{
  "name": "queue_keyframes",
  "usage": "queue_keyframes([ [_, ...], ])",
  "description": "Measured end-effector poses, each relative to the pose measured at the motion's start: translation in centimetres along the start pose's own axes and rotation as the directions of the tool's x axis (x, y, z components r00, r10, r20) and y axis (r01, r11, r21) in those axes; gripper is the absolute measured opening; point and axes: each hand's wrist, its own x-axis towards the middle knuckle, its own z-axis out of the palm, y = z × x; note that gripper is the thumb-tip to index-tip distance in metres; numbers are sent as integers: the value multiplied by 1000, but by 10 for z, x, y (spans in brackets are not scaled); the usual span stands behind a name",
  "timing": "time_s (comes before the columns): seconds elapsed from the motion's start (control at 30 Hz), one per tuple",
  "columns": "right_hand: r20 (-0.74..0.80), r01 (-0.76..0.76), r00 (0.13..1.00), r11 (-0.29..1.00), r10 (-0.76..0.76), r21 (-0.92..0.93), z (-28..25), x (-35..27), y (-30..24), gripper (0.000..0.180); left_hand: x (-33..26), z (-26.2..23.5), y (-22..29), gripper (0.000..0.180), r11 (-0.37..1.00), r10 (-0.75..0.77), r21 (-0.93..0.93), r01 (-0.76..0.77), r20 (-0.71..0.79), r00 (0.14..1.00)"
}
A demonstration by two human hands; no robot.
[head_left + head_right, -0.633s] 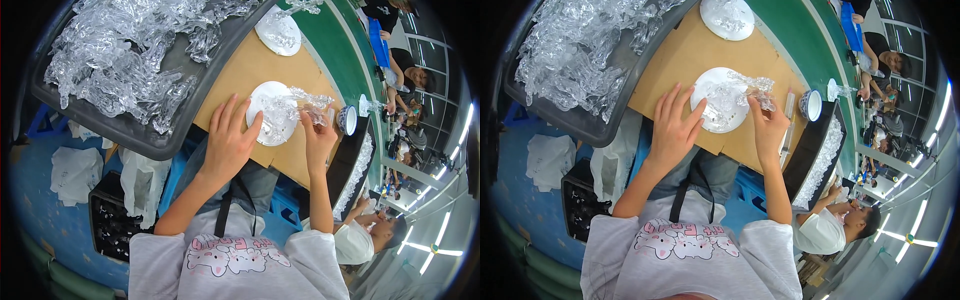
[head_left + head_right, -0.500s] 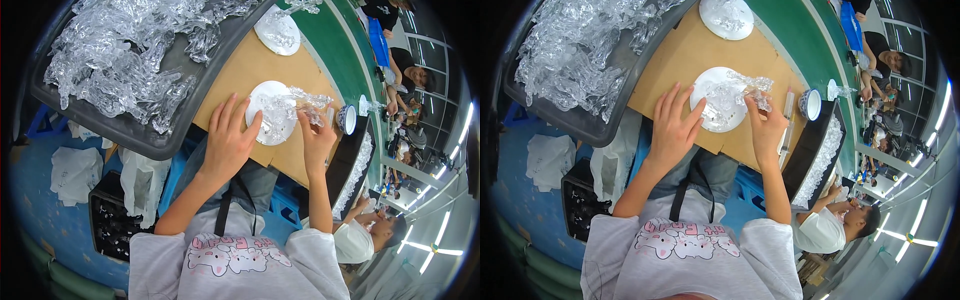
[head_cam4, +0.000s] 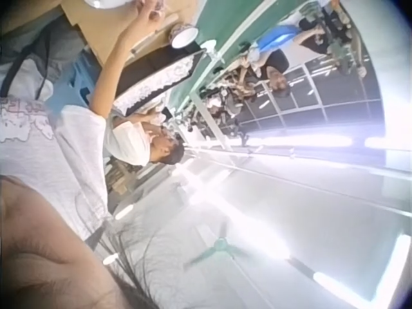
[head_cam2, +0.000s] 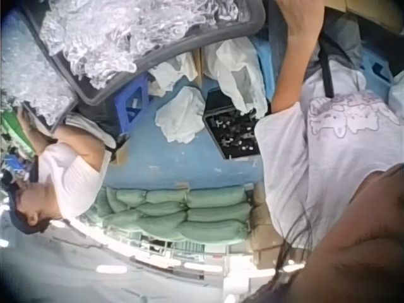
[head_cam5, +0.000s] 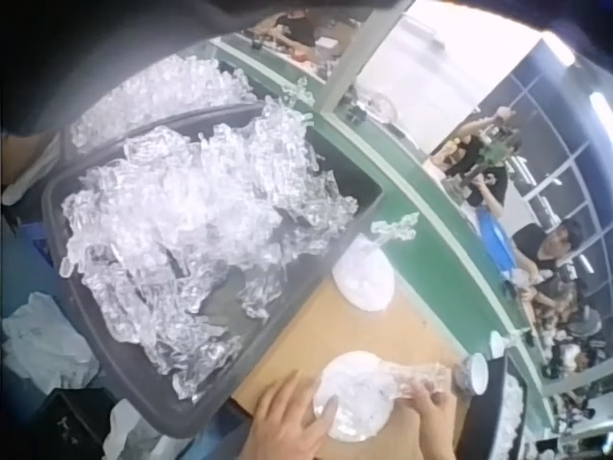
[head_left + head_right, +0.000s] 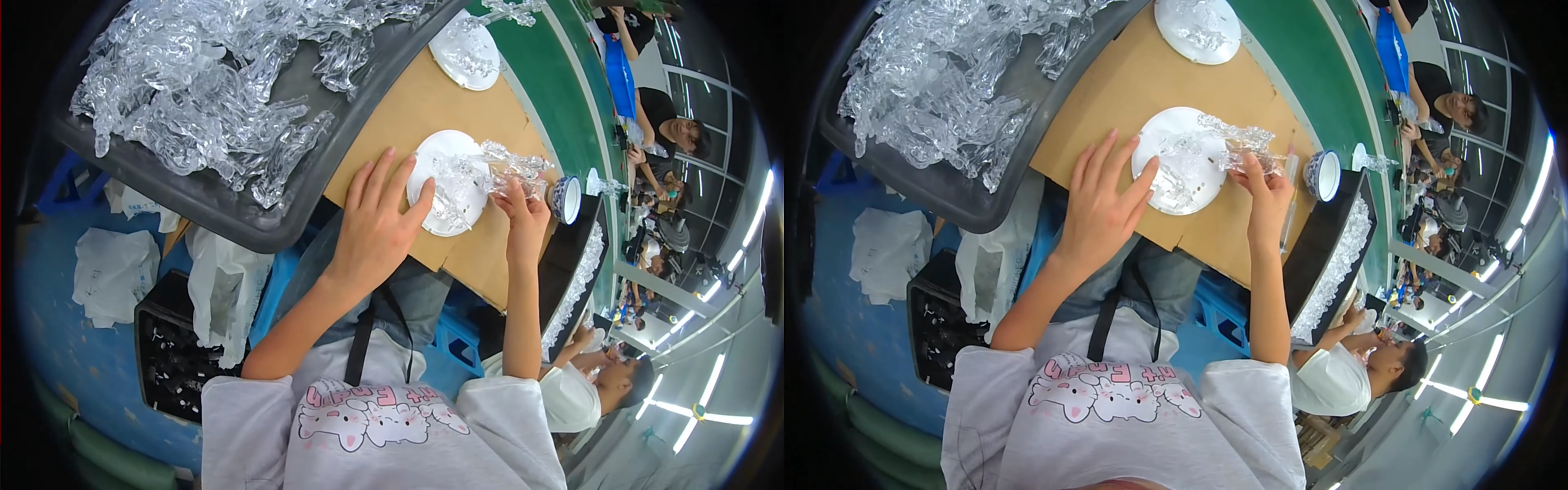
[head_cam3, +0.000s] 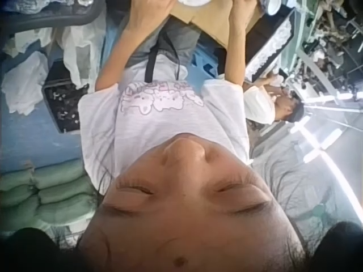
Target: Assembling plastic decorative crystal-like components onto circular bases using a syringe to apply adhesive.
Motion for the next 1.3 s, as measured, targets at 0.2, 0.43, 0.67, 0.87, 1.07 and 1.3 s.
queue_keyframes([
  [0.2, 3, 157, 987, 978, -158, -134, 6, -6, -4, 26, 1, 0, 0, 34, 1000, -4, -13, 4, -23, 1000],
  [0.43, -24, 221, 970, 914, -244, -339, 19, -21, -14, 26, 0, 0, 0, 36, 1000, -13, -14, 13, 4, 1000],
  [0.67, 49, 295, 941, 739, -336, -606, 34, -26, -28, 27, 1, 0, 1, 32, 1000, -10, 13, 10, -32, 999],
  [0.87, -10, 262, 956, 865, -294, -428, 23, -17, -8, 25, 1, -1, 1, 31, 1000, -15, -1, 15, -32, 999],
  [1.07, 42, 406, 875, 686, -482, -604, 33, -30, -5, 24, 1, -2, 0, 31, 1000, -8, 21, 9, -44, 999],
  [1.3, -98, 164, 980, 981, -174, -104, 16, -20, 9, 26, 0, -1, -2, 32, 1000, -3, -4, 3, -37, 999],
])
